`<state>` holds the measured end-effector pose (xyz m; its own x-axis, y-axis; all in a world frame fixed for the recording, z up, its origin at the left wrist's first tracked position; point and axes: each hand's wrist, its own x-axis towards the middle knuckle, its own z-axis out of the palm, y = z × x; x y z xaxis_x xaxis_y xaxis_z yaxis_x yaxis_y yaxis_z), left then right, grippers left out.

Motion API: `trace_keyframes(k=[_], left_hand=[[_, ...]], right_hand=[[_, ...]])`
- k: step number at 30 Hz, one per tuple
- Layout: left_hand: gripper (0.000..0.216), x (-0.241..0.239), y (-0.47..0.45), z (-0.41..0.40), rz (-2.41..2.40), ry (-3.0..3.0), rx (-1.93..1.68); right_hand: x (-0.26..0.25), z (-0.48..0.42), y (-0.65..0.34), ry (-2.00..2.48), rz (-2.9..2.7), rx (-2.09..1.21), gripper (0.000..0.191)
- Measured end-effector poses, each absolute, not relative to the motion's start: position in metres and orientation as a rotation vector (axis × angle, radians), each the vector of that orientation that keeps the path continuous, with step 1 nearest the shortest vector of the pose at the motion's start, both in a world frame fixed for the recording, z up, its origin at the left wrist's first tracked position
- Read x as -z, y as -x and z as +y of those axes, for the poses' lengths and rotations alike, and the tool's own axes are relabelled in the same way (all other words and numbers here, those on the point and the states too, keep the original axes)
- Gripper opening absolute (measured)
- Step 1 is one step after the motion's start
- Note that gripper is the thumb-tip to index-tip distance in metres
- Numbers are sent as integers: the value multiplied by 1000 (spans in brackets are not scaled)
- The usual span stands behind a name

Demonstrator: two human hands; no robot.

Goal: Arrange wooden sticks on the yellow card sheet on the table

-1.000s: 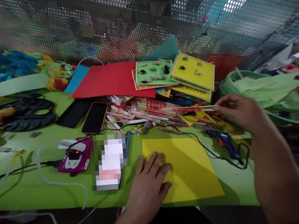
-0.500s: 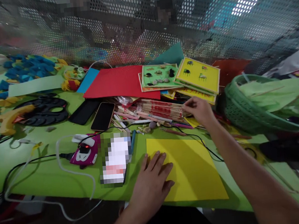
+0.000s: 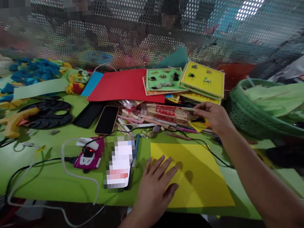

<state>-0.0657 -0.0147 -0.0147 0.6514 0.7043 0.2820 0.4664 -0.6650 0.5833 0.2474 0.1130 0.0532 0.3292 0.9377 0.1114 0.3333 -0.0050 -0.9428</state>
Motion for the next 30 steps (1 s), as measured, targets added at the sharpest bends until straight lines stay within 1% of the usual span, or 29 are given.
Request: trace_keyframes(k=[3,6,8,10,13,17,19,23,27,30], left_hand=[[50,8,69,-11,972,-2170,-923],[53,1,68,-4,1047,-1691,-1186],[57,-3,64,4,1037,-1332,-1315],[59,-7,59,12,983,-1073,-1373],[47,-13,52,20,903,-847,-1356],[24,-21,43,25,819,-712,-1365],[19,-24,40,25,797,-695,-1391],[18,-31,33,22,783,-720,-1398],[18,-37,27,15,776,-744,-1362],[20,-34,19,4,740,-736,-1243]], right_hand=[[-61,83,-248,1551,-1182,-776,28],[-65,51,-248,1572,-1152,-845,20],[-64,32,-249,1576,-1135,-902,19],[-59,15,-250,1574,-1105,-947,21],[-47,-5,-250,1589,-1093,-1012,21],[-37,-28,-242,1711,-1253,-1127,21],[-36,-37,-231,1781,-1430,-1215,26],[-36,-56,-198,1783,-1658,-1308,30],[-34,-76,-165,1778,-1621,-1252,39],[-33,-85,-153,1785,-1564,-1213,41]])
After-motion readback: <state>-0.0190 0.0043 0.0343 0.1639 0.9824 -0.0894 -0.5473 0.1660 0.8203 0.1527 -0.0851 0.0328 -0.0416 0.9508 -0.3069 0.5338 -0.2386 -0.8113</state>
